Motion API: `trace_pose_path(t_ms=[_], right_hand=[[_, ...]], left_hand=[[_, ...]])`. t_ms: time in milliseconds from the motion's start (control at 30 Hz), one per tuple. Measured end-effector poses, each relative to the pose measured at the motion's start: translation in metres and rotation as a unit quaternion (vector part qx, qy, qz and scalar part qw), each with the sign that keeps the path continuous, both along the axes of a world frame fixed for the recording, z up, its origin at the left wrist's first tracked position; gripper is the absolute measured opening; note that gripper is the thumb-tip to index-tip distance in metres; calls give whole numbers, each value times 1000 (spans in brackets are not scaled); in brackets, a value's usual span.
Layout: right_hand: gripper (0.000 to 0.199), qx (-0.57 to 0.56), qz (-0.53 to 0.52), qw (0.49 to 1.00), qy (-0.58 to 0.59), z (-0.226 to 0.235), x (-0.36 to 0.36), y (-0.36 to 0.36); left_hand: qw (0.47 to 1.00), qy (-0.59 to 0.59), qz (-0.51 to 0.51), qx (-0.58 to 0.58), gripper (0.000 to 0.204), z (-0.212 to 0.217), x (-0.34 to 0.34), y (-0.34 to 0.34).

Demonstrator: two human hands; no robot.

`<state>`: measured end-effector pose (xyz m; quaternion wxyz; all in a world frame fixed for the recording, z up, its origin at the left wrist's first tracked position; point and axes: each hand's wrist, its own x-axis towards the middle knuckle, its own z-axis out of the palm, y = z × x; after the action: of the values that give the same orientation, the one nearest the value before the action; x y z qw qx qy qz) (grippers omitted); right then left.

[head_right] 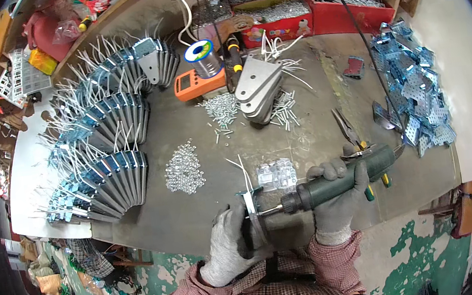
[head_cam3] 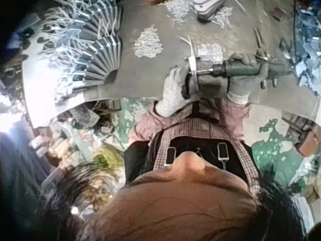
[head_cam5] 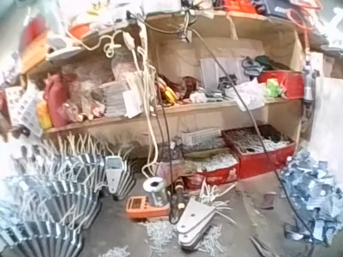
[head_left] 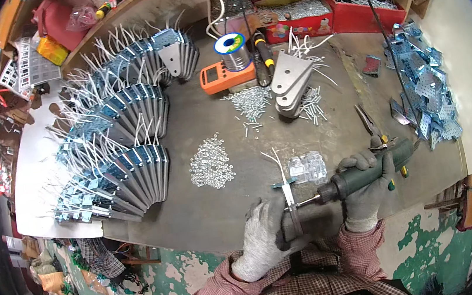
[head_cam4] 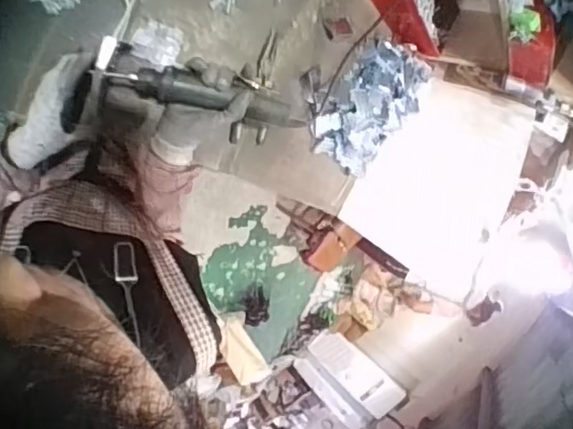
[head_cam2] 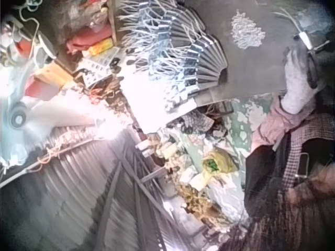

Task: The person assembles metal components by fitting metal plates together by hand and fastening them with an electric screwdriver.

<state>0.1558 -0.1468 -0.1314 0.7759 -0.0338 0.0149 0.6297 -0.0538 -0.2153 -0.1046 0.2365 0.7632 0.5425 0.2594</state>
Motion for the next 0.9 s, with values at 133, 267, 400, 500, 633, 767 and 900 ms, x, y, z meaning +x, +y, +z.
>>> trace_pose_path(t_ms=[133, 267, 400, 500, 633, 767, 900], right_hand=[[35, 38, 8, 999, -21, -1, 1, -1], [35, 39, 14, 999, -3, -1, 1, 0], [35, 18, 15, 1000, 9, -2, 0, -1], [36, 6, 20, 999, 29, 0, -2, -2], [36, -3, 7, 1000, 15, -2, 2, 4], [36, -9, 8, 1000, 10, 4, -3, 1], [35, -1, 21, 1000, 13, 3, -4, 1]], left_hand=[[990, 4, 132, 59, 48, 9, -36, 32], [930, 311, 89, 175, 18, 13, -66, 79], [907, 401, 32, 122, 15, 16, -67, 95], [917, 377, 54, 115, 22, 11, -73, 103], [974, 159, 73, 143, 19, 16, -51, 72], [937, -325, 89, -91, 10, 8, -19, 9], [930, -338, 129, -62, 20, -11, -2, -4]])
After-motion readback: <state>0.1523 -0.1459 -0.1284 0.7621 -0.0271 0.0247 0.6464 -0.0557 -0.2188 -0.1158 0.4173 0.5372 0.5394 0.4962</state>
